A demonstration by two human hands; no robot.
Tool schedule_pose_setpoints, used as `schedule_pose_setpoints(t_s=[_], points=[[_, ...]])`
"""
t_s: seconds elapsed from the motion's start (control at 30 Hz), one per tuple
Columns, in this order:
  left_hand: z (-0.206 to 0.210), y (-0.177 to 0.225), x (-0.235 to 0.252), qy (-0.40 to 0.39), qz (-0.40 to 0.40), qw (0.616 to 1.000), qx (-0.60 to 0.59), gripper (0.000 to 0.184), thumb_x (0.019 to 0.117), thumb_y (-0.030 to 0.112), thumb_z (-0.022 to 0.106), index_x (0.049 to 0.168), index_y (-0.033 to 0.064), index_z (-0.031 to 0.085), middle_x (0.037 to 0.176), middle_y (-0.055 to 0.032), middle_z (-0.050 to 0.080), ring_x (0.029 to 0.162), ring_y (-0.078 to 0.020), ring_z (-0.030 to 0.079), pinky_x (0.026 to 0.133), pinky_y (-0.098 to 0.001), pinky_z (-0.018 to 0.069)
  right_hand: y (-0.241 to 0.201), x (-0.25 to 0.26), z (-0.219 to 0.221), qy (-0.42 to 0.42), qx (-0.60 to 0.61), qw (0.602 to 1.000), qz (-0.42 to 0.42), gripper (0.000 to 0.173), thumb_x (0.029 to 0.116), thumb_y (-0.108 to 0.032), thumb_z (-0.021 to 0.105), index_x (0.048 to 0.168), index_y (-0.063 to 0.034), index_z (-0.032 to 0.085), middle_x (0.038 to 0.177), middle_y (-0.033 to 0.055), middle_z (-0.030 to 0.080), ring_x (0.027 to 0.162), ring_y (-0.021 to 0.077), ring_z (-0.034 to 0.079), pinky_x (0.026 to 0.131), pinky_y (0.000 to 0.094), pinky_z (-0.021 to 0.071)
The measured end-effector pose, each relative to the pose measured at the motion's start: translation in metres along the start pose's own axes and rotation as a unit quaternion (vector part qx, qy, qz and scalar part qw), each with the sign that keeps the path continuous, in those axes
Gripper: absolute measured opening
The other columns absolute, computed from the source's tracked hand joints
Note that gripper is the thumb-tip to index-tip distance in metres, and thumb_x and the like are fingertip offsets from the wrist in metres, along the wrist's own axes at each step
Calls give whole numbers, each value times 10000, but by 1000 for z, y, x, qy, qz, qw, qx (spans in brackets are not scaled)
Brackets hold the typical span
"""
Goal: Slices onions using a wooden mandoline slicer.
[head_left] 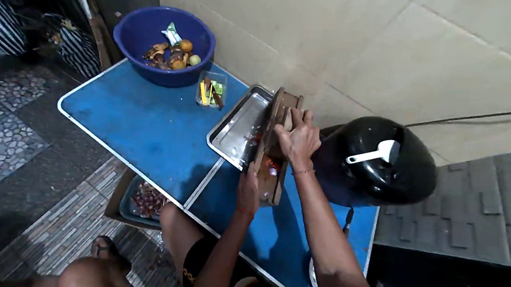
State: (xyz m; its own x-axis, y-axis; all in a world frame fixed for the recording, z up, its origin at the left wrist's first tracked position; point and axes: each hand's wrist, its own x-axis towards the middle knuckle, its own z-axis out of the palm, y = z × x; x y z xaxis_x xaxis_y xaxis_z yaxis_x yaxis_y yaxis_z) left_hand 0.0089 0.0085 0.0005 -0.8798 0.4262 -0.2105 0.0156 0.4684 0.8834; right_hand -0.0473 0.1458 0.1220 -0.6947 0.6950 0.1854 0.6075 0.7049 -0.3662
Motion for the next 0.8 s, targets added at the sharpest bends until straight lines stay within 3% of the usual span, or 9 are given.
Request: schedule_pose_setpoints(t_s=[0.13,0.2,0.27,0.37,0.43,0.5,0.57,0.63,0.8], points=[[-2,-4,2,-2,21,1000,20,494,1093,125,403,1573,25,351,1400,-313,536,1257,-414,587,1079,-486,478,-8,52,15,10,-41,999,12,653,841,-626,626,1379,-257,648,1432,171,576,1122,432,638,823,652,499],[1,-6,0,2,39,999,7,497,1085,102,417,1567,1,352,1425,-313,527,1302,-412,560,1117,-484,446,-9,56,13,-3,-41,999,18,668,846,-635,625,1396,-257,637,1467,164,547,1158,431,621,845,664,492],[-2,-1,-1,-13,15,1000,16,496,1097,133,381,1581,35,337,1435,-298,523,1296,-397,571,1098,-487,465,-5,43,4,-18,-23,999,18,675,865,-617,637,1434,-254,604,1505,159,514,1185,442,604,859,671,489],[0,1,0,-8,8,999,40,484,1095,132,380,1569,39,365,1386,-297,559,1244,-406,605,1051,-491,502,2,0,-8,-24,18,999,-16,685,906,-527,662,1485,-176,559,1579,216,417,1160,529,577,780,714,474],[-3,2,-2,-16,11,999,38,486,1091,112,375,1568,18,361,1396,-302,550,1268,-407,584,1076,-486,480,7,-13,-3,9,27,999,-18,662,890,-514,658,1458,-180,589,1571,197,435,1153,514,577,744,692,471],[-4,2,0,-21,8,999,36,483,1093,113,386,1565,10,360,1406,-309,538,1275,-408,580,1086,-480,474,4,9,11,42,1,999,3,672,854,-569,625,1433,-226,619,1576,158,460,1196,477,592,798,673,487],[-2,1,-3,-30,7,999,29,498,1091,118,402,1574,8,341,1401,-320,532,1264,-416,582,1083,-480,476,2,46,16,27,-19,999,30,690,849,-612,628,1424,-231,616,1573,148,463,1238,448,584,871,665,483],[-4,1,-5,-35,-1,999,27,519,1083,114,420,1585,25,323,1422,-312,519,1279,-402,575,1091,-478,473,0,74,18,11,-27,999,35,693,851,-628,628,1412,-221,623,1531,157,498,1210,428,604,882,650,499],[-10,9,-8,-15,4,1000,16,493,1088,125,419,1563,8,359,1430,-304,520,1277,-403,581,1078,-485,484,-1,44,6,-8,-17,1000,-3,711,873,-576,683,1459,-186,584,1530,194,475,1203,481,582,852,675,493]])
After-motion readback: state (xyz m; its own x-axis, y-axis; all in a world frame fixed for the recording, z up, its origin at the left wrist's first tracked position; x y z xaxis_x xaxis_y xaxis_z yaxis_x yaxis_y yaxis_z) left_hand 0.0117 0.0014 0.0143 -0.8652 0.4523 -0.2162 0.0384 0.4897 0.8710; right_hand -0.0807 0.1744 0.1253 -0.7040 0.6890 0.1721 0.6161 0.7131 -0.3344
